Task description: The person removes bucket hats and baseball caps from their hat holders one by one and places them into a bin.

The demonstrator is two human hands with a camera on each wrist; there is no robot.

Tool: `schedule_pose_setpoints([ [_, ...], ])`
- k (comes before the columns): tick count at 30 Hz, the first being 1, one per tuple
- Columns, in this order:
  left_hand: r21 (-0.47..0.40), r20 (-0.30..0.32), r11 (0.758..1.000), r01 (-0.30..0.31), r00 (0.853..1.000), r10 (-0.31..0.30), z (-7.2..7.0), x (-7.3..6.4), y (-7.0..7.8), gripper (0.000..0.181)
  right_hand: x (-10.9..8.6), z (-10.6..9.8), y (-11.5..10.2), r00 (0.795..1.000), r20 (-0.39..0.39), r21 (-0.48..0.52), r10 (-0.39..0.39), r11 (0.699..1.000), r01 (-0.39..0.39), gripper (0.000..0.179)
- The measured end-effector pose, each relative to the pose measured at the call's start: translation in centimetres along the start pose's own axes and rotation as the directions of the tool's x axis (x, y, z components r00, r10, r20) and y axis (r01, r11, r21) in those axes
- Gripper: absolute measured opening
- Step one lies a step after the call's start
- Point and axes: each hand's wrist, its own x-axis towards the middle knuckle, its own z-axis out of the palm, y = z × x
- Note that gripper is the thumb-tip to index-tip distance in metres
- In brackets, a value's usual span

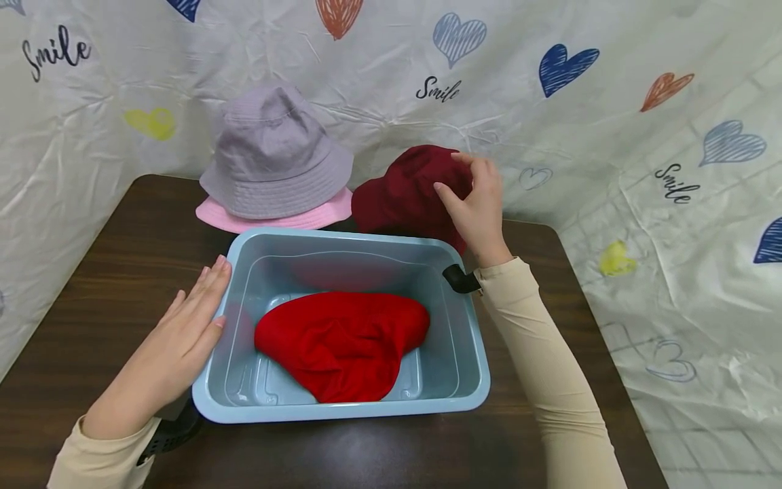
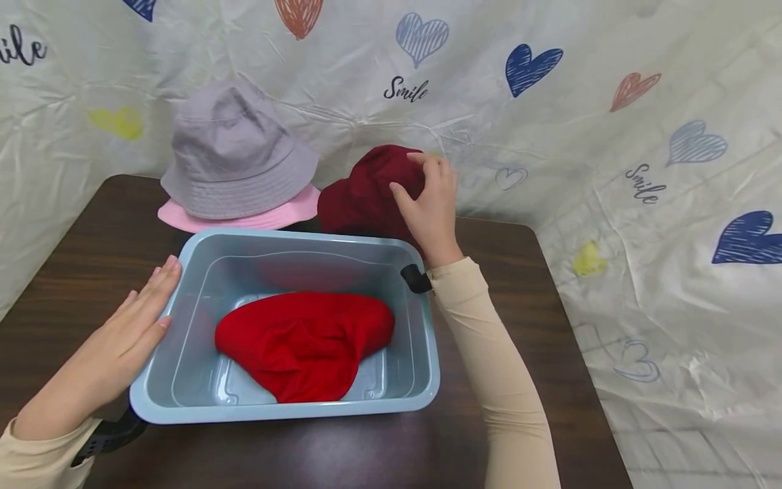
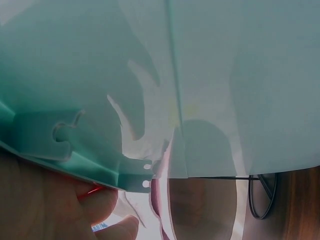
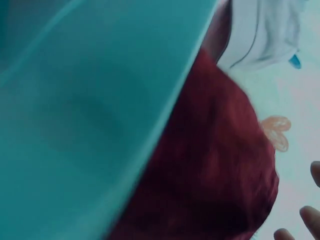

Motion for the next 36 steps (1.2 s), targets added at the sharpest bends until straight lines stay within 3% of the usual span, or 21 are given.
schedule_pose_setpoints([
  [11, 0.012, -0.004, 1.000, -0.004, 1.000, 0.004, 0.0, 0.0, 0.0, 0.065, 1.3, -1.2, 0.9, 0.986, 0.111, -0.053, 0.127, 0.991, -0.122, 0.042],
  [36, 0.067, -0.004, 0.998, -0.020, 1.000, 0.021, -0.2, 0.0, -0.2, 0.063, 1.8, -1.6, 2.0, 0.950, 0.224, -0.112, 0.219, 0.974, -0.199, 0.049],
])
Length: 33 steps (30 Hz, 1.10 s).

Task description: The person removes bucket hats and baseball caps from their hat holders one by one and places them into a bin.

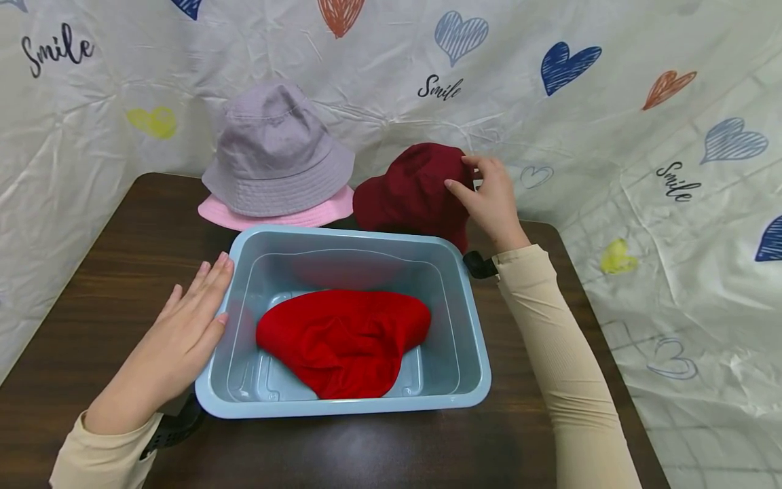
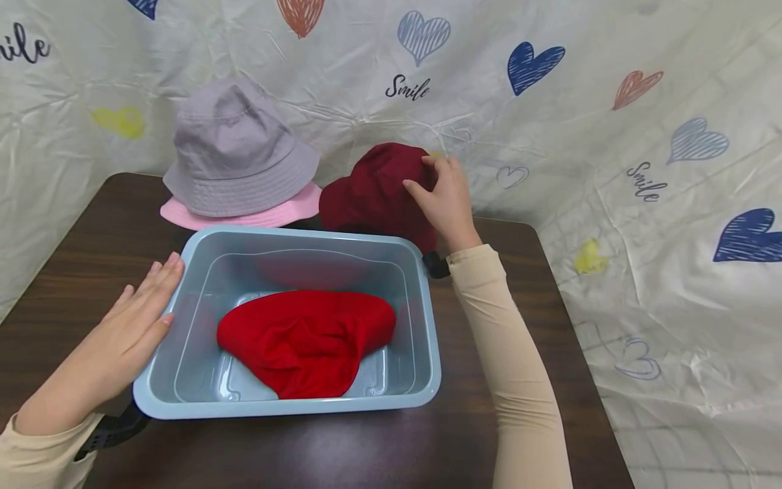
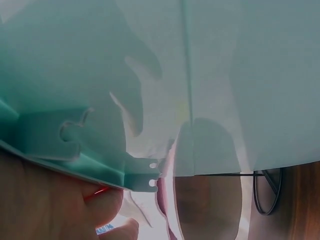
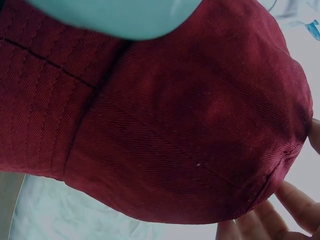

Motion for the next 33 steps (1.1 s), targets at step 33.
schedule_pose_setpoints([
  [33, -0.019, 0.014, 0.999, 0.025, 1.000, -0.025, 0.0, 0.1, -0.1, 0.065, 1.0, 1.3, 1.5, 0.983, -0.180, 0.027, 0.031, 0.999, -0.026, 0.021],
])
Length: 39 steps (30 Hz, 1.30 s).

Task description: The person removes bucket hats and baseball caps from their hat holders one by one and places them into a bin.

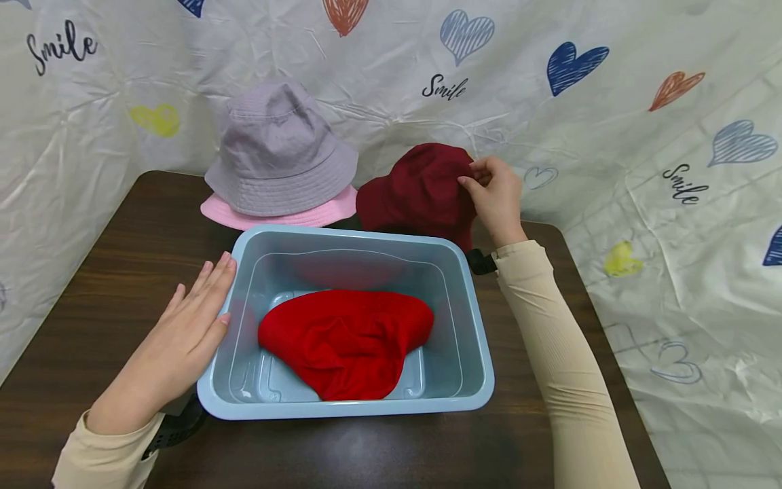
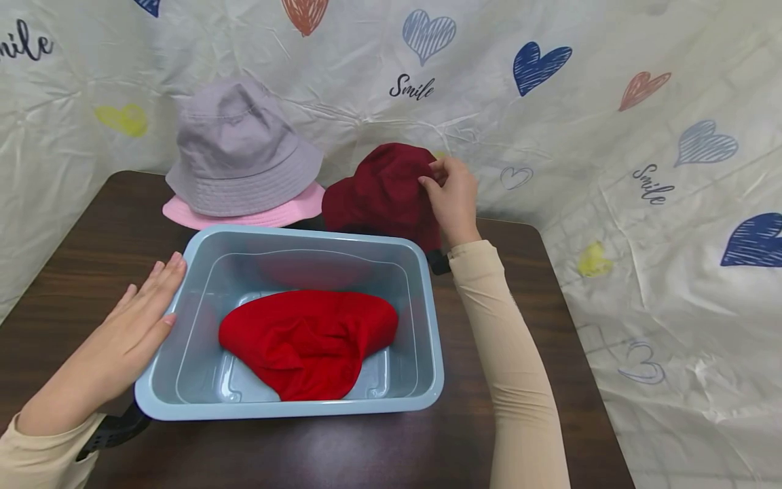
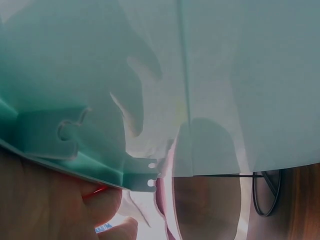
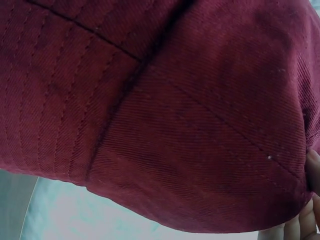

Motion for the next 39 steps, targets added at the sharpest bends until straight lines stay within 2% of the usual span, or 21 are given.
schedule_pose_setpoints([
  [13, -0.001, -0.009, 1.000, -0.005, 1.000, 0.005, 0.08, -0.01, 0.14, 0.066, -0.19, -0.12, 0.06, 0.996, -0.084, -0.049, -0.017, 0.999, 0.013, 0.016],
  [25, -0.002, -0.013, 1.000, -0.006, 1.000, 0.006, 0.05, -0.03, 0.19, 0.066, -0.05, -0.33, -0.32, 0.988, -0.128, -0.066, -0.081, 0.995, 0.073, 0.014],
  [31, -0.005, -0.017, 1.000, -0.008, 1.000, 0.008, 0.06, -0.04, 0.15, 0.066, -0.08, -0.37, -0.34, 0.987, -0.131, -0.063, -0.091, 0.995, 0.083, 0.014],
  [39, -0.001, -0.017, 1.000, -0.008, 1.000, 0.008, 0.11, -0.02, 0.14, 0.067, -0.04, -0.31, -0.05, 0.993, -0.106, -0.048, -0.046, 0.998, 0.042, 0.016],
])
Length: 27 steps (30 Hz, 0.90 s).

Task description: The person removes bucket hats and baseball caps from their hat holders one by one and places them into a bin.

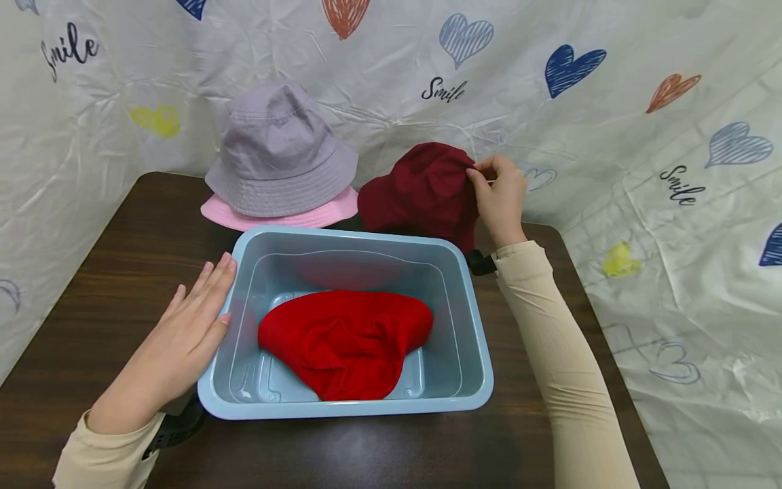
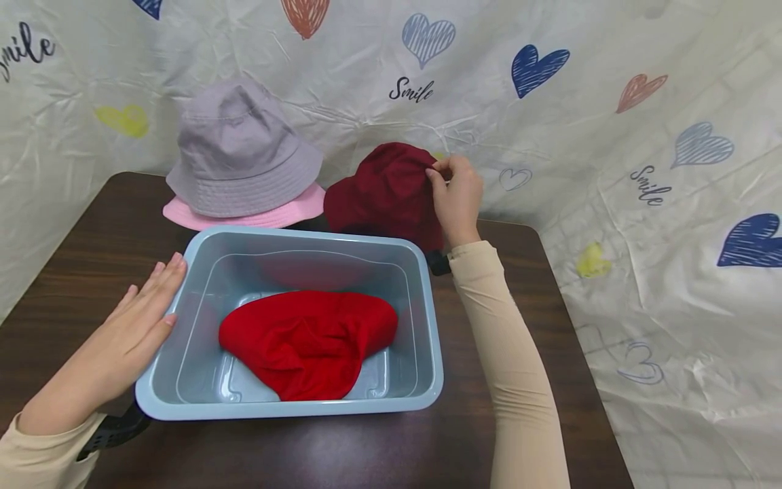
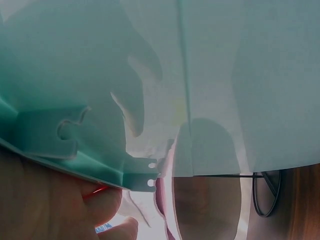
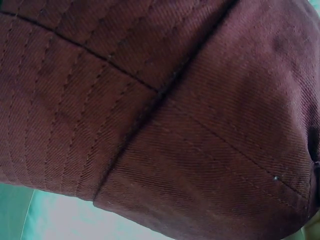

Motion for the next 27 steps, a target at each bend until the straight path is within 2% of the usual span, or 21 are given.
schedule_pose_setpoints([
  [7, -0.002, 0.000, 1.000, 0.004, 1.000, -0.004, 0.00, -0.03, 0.01, 0.068, 0.03, -0.05, -0.16, 1.000, -0.014, 0.017, 0.007, 1.000, -0.007, 0.017],
  [16, -0.011, 0.002, 1.000, 0.008, 1.000, -0.008, -0.02, -0.05, -0.02, 0.067, 0.19, -0.13, -0.51, 0.997, -0.076, 0.053, -0.004, 0.999, 0.008, 0.018],
  [27, -0.005, 0.003, 1.000, 0.007, 1.000, -0.007, 0.03, -0.07, -0.02, 0.066, 0.47, -0.16, -0.35, 0.995, -0.100, 0.110, 0.031, 0.994, -0.019, 0.018],
])
